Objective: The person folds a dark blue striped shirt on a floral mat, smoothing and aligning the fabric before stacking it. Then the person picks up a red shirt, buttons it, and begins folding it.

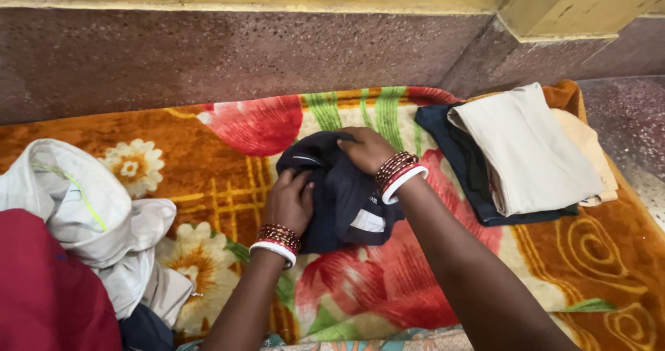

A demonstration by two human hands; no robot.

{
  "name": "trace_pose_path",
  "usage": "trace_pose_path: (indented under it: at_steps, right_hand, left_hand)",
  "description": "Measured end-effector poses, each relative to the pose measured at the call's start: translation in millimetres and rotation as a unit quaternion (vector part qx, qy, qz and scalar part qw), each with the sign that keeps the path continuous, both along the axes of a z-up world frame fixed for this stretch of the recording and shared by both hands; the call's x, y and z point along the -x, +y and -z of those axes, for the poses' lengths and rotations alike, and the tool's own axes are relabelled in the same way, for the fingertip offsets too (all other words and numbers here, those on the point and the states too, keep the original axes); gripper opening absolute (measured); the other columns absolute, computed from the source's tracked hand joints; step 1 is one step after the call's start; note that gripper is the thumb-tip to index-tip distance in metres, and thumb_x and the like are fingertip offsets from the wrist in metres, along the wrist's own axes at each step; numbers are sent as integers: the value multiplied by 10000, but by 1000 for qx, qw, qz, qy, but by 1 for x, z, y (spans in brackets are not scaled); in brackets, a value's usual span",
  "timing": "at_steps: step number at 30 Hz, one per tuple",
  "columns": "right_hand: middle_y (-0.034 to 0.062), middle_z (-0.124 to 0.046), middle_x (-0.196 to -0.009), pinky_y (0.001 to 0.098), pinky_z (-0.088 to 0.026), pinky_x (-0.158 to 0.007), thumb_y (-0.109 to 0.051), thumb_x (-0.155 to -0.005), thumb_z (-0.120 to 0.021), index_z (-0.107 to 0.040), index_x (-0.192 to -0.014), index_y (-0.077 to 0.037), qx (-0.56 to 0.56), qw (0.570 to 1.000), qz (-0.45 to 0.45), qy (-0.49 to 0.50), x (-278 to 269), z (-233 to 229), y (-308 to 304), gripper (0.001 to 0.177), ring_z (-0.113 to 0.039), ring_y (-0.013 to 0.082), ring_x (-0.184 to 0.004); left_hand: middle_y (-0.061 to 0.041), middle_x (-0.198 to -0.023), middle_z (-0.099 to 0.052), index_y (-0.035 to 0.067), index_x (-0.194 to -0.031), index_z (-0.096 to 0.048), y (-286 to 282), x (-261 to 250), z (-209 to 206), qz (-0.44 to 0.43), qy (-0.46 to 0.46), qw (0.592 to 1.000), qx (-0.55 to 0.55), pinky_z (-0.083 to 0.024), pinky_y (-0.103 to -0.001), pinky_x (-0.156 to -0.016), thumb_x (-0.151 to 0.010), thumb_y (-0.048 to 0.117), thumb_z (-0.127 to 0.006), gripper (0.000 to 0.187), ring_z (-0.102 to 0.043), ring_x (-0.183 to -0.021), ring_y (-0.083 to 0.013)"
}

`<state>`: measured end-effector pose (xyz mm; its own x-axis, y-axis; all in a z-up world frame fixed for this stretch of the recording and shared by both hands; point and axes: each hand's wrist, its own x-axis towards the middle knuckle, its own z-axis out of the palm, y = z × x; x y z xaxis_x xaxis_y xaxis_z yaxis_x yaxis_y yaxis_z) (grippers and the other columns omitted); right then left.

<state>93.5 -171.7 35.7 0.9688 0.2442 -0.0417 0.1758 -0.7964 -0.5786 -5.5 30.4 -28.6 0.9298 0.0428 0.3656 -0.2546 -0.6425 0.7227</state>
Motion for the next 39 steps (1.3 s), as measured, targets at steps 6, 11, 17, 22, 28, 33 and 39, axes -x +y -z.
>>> trace_pose_path:
  at_steps: [6,11,17,22,28,33,39]
  right_hand:
    - [201,-682,-1260,452,-482,-1020,-232,-896,-590,-640,-1342,-115,73,994,-65,-38,17,-25,19,463,-633,368,-1184]
    - [176,-678,-1293,559,-488,-1034,-284,-997,-517,-530,-1499,-271,246,968,-4,56,70,-22,57,502,-632,390,-1219]
    - [156,-195,-1662,731,-368,-985,-420,-928,-602,-255,-1565,-167,274,957,-91,26,141,9,82,768,-254,466,-1476]
    - [116,-134,-1682,669,-379,-1053,-444,-995,-554,-235,-1585,-221,238,954,-128,128,122,30,52,707,-289,494,-1444]
    - [-35,-382,-1710,562,-423,-1198,-376,-1058,-458,-415,-1570,-315,203,968,72,-132,63,51,14,517,-421,317,-1595]
    - [69,-189,-1676,646,-240,-1148,-521,-1000,-481,-261,-1589,-344,279,960,30,-21,88,76,2,653,-202,384,-1516]
    - [126,-507,-1499,500,-405,-1084,-445,-929,-626,-562,-1418,-256,132,984,51,-106,89,99,-27,528,-498,348,-1334]
  left_hand:
    - [-220,-1172,-706,81,-1148,-733,-17,-45,-15,27,283,946,-154,-535,-514,-936,-1032,377,-512,387,-680,-1085,-399]
    - [-230,-1229,-710,82,-1175,-751,-3,-71,4,17,384,912,-143,-527,-490,-1004,-995,326,-543,368,-676,-1152,-400]
    - [-216,-1199,-718,91,-1164,-746,49,-65,10,-14,386,922,-11,-511,-480,-1018,-945,247,-581,316,-669,-1148,-403]
    - [-215,-1144,-710,72,-1147,-715,36,-32,-7,-172,110,979,8,-488,-492,-1010,-928,197,-618,271,-646,-1131,-418]
    - [-148,-1498,-503,48,-1399,-556,-46,-20,-10,-24,-20,983,-180,-270,-547,-1184,-988,270,-533,468,-369,-1452,-356]
    - [-4,-1672,-219,195,-1561,-348,-49,-8,9,16,130,949,-286,-107,-549,-1216,-969,398,-448,633,-145,-1538,-279]
    - [10,-1670,-215,222,-1557,-350,-56,-14,17,-5,130,944,-304,-100,-541,-1223,-956,411,-462,640,-156,-1539,-271]
